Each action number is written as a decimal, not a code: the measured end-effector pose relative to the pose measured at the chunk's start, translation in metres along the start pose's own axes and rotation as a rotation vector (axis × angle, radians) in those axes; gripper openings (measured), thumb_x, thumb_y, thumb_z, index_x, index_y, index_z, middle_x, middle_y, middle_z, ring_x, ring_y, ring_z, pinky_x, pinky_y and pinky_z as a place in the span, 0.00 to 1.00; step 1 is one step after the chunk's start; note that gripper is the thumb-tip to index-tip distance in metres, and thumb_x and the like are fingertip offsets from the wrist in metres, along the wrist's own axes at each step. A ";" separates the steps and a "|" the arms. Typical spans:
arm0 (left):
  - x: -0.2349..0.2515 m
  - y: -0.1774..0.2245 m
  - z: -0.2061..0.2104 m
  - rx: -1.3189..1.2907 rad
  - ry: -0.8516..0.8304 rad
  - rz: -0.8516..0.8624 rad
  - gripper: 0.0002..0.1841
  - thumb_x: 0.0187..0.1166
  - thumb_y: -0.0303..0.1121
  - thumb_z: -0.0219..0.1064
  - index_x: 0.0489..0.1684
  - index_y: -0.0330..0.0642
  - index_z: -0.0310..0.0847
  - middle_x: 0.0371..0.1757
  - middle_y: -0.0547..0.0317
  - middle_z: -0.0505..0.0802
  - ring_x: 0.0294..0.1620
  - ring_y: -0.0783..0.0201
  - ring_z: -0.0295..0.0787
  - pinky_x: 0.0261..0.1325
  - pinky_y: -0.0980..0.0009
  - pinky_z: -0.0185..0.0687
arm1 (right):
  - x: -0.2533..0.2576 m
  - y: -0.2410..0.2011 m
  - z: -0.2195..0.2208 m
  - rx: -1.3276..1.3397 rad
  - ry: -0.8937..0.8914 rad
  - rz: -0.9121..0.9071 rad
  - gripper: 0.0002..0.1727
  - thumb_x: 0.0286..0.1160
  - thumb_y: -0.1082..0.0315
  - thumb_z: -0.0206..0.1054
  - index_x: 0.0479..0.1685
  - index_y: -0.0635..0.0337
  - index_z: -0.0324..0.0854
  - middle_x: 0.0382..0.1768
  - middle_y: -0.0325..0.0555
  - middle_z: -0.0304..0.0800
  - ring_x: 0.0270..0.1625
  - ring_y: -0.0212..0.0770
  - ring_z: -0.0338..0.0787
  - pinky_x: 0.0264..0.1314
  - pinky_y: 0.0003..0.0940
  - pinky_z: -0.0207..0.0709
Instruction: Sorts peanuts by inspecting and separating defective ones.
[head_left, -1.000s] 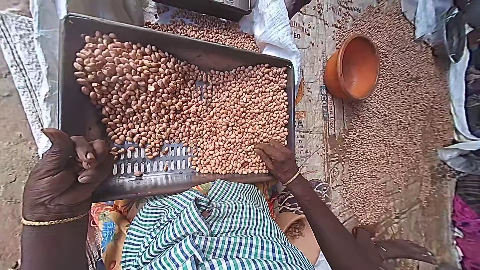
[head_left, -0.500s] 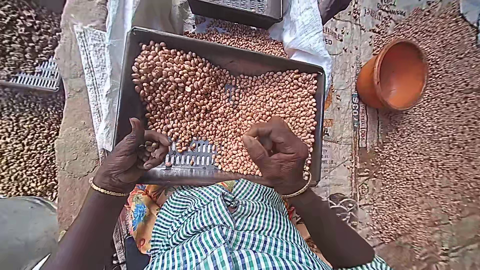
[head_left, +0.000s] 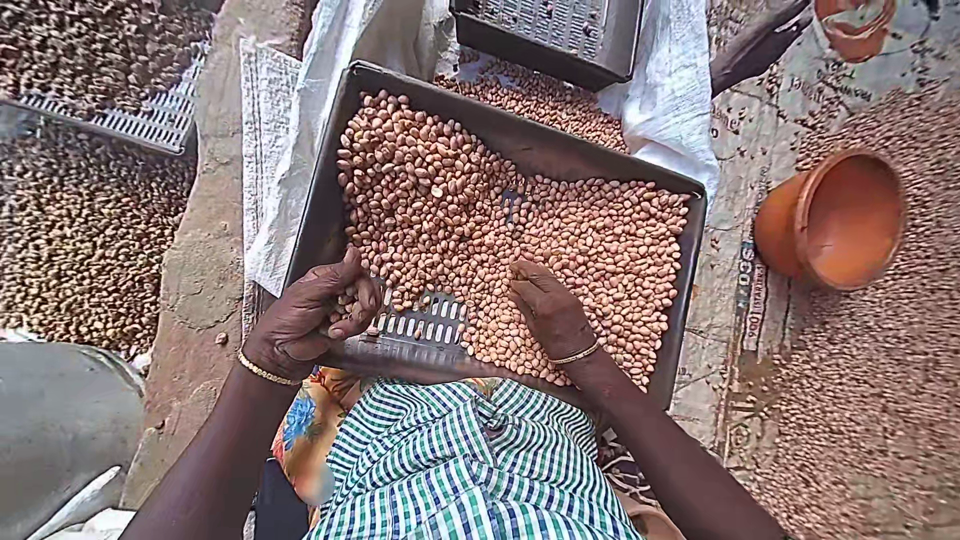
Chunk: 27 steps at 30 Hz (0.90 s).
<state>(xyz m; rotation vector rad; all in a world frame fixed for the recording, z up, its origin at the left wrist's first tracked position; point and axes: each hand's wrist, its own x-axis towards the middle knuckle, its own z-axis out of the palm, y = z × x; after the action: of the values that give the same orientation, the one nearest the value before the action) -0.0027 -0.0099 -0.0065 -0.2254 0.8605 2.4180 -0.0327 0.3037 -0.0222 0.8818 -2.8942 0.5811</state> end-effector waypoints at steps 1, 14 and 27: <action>0.000 0.001 -0.001 -0.007 0.005 0.019 0.30 0.94 0.45 0.47 0.18 0.45 0.85 0.18 0.68 0.85 0.12 0.83 0.77 0.16 0.91 0.71 | 0.001 0.001 0.001 -0.040 0.015 -0.044 0.06 0.68 0.83 0.67 0.36 0.78 0.89 0.56 0.69 0.92 0.61 0.65 0.93 0.66 0.49 0.85; 0.001 -0.002 0.002 -0.111 0.069 0.268 0.31 0.95 0.44 0.43 0.17 0.43 0.82 0.15 0.66 0.85 0.10 0.81 0.75 0.15 0.89 0.70 | 0.099 -0.029 -0.055 0.461 -0.922 0.272 0.09 0.84 0.74 0.63 0.53 0.72 0.84 0.42 0.52 0.90 0.40 0.34 0.89 0.53 0.31 0.81; 0.002 -0.008 -0.004 -0.161 0.026 0.413 0.28 0.91 0.49 0.52 0.18 0.45 0.84 0.17 0.68 0.84 0.12 0.81 0.75 0.16 0.87 0.71 | 0.063 -0.087 0.085 0.408 -0.065 -0.643 0.12 0.82 0.75 0.60 0.50 0.66 0.90 0.55 0.57 0.95 0.65 0.54 0.92 0.76 0.42 0.77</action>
<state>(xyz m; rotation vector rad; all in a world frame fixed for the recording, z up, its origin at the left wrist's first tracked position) 0.0000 -0.0060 -0.0144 -0.1507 0.7851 2.8794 -0.0332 0.1724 -0.0618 1.7960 -2.3395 1.0774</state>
